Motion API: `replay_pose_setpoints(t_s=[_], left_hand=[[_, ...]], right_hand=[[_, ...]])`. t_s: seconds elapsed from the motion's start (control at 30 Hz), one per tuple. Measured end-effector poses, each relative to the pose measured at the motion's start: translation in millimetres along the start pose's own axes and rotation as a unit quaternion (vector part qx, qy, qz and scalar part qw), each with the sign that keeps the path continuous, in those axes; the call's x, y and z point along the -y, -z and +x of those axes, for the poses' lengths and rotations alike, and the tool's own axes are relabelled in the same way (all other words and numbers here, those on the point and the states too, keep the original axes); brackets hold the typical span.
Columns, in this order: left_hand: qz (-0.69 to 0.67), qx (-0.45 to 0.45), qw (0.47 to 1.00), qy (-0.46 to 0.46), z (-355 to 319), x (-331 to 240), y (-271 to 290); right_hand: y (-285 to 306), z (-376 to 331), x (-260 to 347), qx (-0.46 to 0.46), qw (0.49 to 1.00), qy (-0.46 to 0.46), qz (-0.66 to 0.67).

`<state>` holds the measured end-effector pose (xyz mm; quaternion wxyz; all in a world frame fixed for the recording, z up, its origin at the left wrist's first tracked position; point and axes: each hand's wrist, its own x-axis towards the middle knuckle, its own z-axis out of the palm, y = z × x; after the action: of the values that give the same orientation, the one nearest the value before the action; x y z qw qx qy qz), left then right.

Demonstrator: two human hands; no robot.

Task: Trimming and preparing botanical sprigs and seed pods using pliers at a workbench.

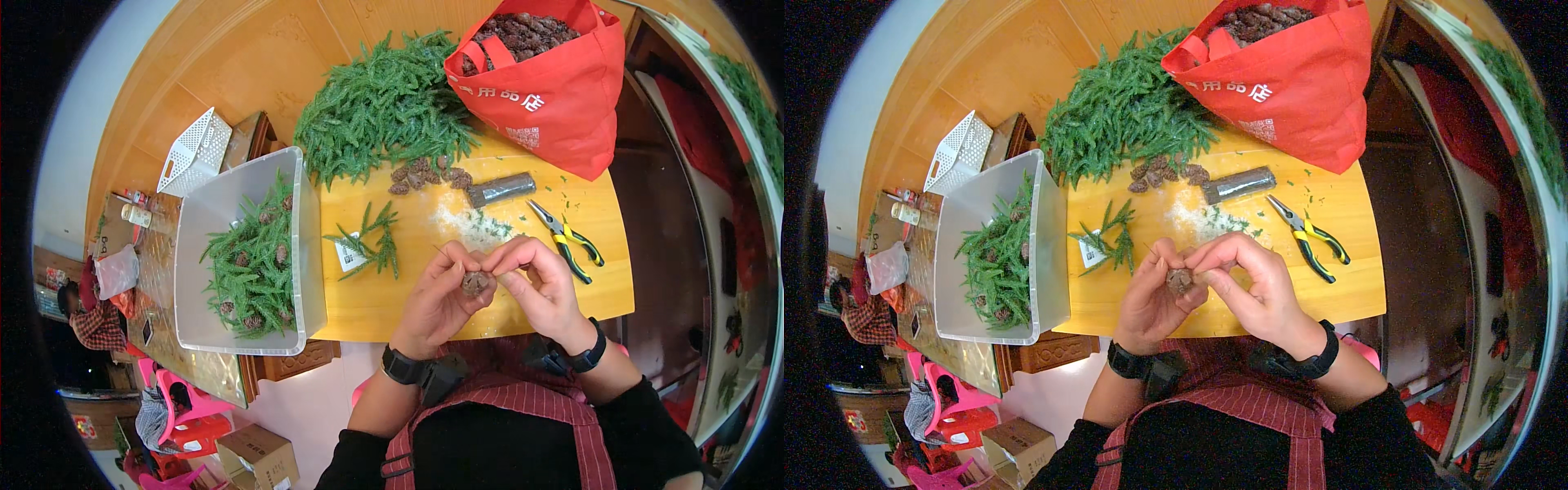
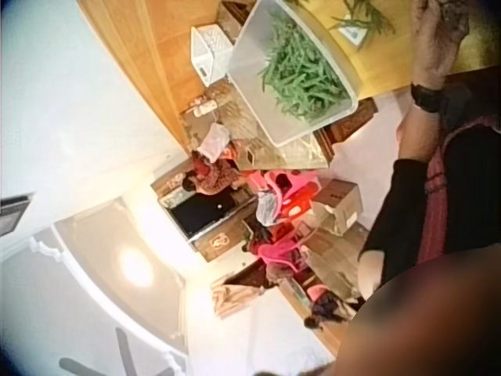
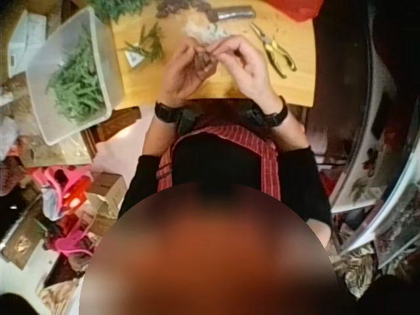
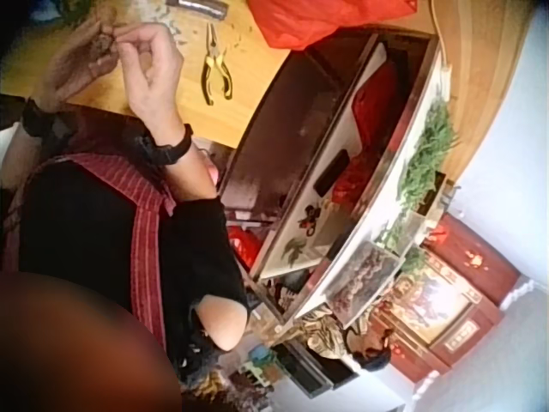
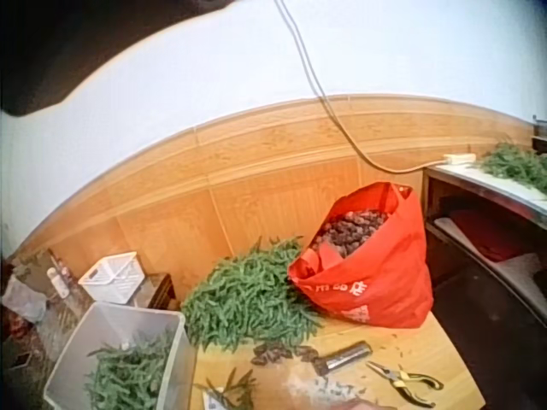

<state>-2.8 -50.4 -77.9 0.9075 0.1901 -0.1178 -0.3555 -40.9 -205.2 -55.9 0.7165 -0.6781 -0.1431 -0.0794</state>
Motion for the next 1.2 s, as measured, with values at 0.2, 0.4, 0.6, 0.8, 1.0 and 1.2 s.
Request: replay_pose_setpoints(t_s=[0.2,0.4,0.6,0.8,1.0,1.2], left_hand=[[0.131,-0.083,0.988,-0.018,0,1,-2],[0.248,-0.148,0.955,-0.071,-1,5,-12],[0.293,-0.162,0.934,-0.124,-1,8,-7],[0.315,-0.157,0.926,-0.139,-2,10,-9],[0.327,-0.159,0.917,-0.163,-1,11,-7],[0.362,-0.136,0.901,-0.196,-1,11,-10]], right_hand=[[0,0,2,-0.065,0.987,0.043,-0.143],[-3,1,-1,-0.106,0.961,0.117,-0.227],[-5,2,1,-0.099,0.958,0.141,-0.229],[-1,1,2,-0.082,0.950,0.166,-0.251],[-3,2,3,-0.072,0.939,0.191,-0.278],[-6,-1,2,-0.089,0.943,0.180,-0.265]])
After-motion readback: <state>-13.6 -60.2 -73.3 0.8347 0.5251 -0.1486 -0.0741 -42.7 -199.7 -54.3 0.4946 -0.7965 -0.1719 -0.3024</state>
